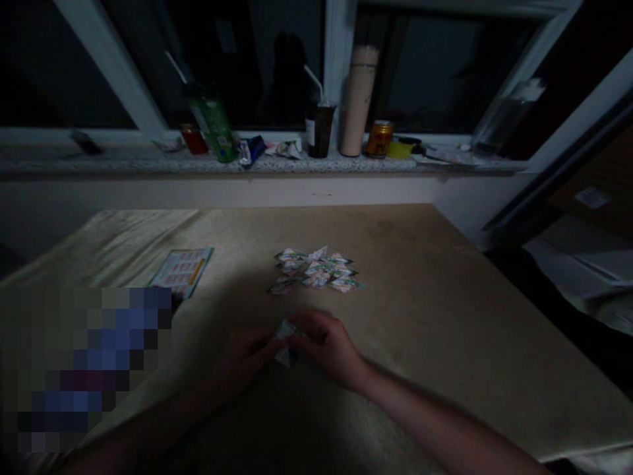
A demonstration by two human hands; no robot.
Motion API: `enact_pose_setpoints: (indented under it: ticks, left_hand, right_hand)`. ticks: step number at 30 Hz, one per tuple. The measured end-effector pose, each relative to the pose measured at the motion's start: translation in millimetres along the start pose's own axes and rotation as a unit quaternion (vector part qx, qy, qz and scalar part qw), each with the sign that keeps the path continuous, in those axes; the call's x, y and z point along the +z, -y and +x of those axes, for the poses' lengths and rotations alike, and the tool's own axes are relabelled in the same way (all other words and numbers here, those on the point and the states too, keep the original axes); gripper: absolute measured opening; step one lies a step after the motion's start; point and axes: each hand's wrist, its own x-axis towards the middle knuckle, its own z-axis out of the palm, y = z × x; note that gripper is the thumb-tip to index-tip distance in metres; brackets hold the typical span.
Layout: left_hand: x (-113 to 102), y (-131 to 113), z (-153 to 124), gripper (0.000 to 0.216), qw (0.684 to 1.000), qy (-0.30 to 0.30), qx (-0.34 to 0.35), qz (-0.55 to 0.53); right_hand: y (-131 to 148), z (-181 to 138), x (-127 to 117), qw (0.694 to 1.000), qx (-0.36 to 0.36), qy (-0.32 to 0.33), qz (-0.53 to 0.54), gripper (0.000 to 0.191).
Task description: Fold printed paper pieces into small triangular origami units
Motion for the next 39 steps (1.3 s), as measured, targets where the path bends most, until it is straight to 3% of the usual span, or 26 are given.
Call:
enact_pose_setpoints:
  ticks: [16, 23, 29, 35, 39]
  left_hand:
    - [1.4, -3.8, 3.0, 0.038, 0.999, 0.003, -0.017, -0.030]
    - [-0.5, -5.3, 1.6, 0.041, 0.996, 0.045, 0.005, -0.077]
    - [-1.7, -5.9, 0.8, 0.049, 0.996, 0.039, -0.005, -0.085]
    - [0.2, -3.2, 1.1, 0.050, 0.995, 0.062, -0.008, -0.077]
    - [1.0, -0.4, 0.7, 0.046, 0.995, 0.082, 0.022, -0.058]
  right_hand:
    - [-5.6, 3.0, -2.2, 0.997, -0.003, 0.011, -0.074, 0.037]
    - [-3.8, 3.8, -2.6, 1.000, 0.011, 0.016, -0.022, 0.038]
    - [-4.6, 3.7, -2.4, 0.999, 0.010, 0.027, -0.018, 0.037]
    - [-5.1, 2.7, -4.0, 0.993, 0.001, 0.098, -0.064, 0.034]
    - [-3.7, 1.8, -3.8, 0.994, 0.030, 0.099, -0.030, 0.038]
